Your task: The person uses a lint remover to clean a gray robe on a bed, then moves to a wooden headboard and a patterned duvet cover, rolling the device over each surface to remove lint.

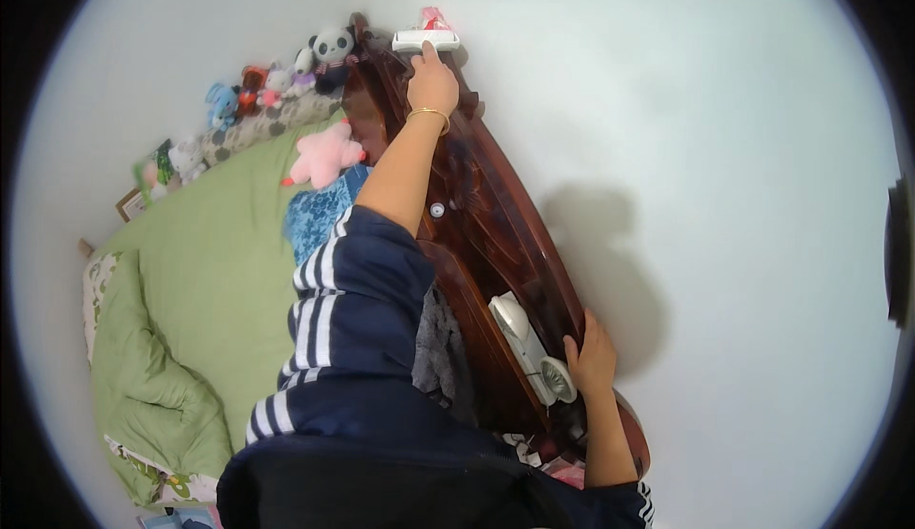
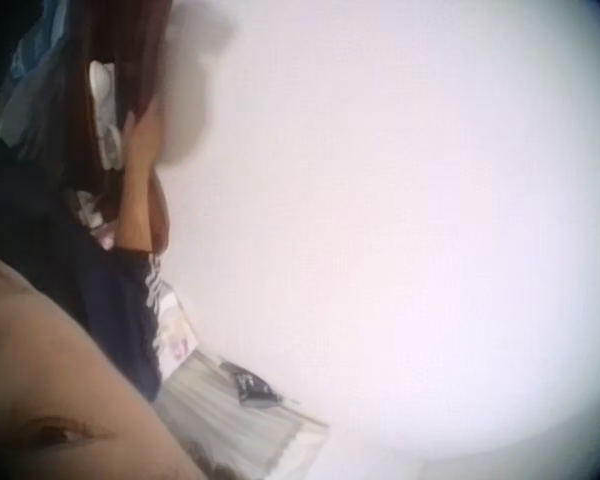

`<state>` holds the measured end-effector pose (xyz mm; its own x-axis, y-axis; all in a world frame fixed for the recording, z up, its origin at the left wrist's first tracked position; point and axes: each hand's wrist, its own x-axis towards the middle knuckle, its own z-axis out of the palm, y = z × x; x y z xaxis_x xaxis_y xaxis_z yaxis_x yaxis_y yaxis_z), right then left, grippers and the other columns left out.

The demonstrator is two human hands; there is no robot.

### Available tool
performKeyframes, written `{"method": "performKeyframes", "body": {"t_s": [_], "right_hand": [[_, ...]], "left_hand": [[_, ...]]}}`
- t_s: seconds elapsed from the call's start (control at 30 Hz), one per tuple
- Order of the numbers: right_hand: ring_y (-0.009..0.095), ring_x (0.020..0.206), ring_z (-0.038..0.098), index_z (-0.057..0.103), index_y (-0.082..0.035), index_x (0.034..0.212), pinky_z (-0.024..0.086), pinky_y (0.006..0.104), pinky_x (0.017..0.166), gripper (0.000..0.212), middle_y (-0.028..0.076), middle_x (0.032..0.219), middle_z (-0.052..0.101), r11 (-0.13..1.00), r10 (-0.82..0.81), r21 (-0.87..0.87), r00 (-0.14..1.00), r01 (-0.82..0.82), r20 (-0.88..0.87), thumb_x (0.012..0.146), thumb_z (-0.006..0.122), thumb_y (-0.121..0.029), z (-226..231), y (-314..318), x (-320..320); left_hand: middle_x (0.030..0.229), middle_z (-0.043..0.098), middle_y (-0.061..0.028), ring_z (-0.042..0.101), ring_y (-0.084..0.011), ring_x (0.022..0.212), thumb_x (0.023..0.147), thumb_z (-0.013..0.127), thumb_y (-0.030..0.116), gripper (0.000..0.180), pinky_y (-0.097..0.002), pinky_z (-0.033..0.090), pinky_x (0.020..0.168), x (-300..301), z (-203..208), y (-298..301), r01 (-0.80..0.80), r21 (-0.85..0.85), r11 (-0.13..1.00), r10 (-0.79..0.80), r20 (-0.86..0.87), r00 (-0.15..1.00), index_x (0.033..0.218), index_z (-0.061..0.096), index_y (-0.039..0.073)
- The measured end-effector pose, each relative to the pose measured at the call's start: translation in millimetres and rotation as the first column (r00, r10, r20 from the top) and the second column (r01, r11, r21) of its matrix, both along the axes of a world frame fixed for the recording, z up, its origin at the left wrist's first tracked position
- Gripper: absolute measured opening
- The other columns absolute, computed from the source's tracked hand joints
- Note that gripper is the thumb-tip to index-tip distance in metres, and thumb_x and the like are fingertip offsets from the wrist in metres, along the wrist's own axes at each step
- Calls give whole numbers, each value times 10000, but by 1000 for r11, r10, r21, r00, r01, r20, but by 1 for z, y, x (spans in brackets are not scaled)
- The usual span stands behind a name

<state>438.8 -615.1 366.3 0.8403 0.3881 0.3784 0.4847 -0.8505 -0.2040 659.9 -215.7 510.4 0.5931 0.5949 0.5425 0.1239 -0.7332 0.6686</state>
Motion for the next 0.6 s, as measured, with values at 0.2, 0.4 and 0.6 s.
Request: {"method": "performKeyframes", "body": {"t_s": [0.2,0.4,0.6], "right_hand": [[351,846,542,390,-33,1226,441,445,710,567,186,945,550,998,-36,44,999,37,-12,756,599,-271,-10,-2,2],[357,788,558,409,-35,1182,452,444,675,534,169,905,564,996,-49,72,998,50,-26,736,615,-242,-2,2,4],[347,821,558,407,-51,1186,453,440,685,532,161,947,563,994,-74,80,996,78,-48,736,611,-248,-2,3,3]], "left_hand": [[964,537,-265,594,-401,816,831,407,129,412,-448,493,701,13,10,-7,5,249,969,36,-158,987,1208,330,-17],[976,562,-291,580,-409,891,813,389,119,389,-430,481,752,-30,7,-28,118,145,982,-54,-385,921,1168,353,-38],[878,592,-269,619,-363,764,798,388,125,319,-409,492,640,-40,16,-6,203,30,979,-171,-422,890,1049,451,-64]]}}
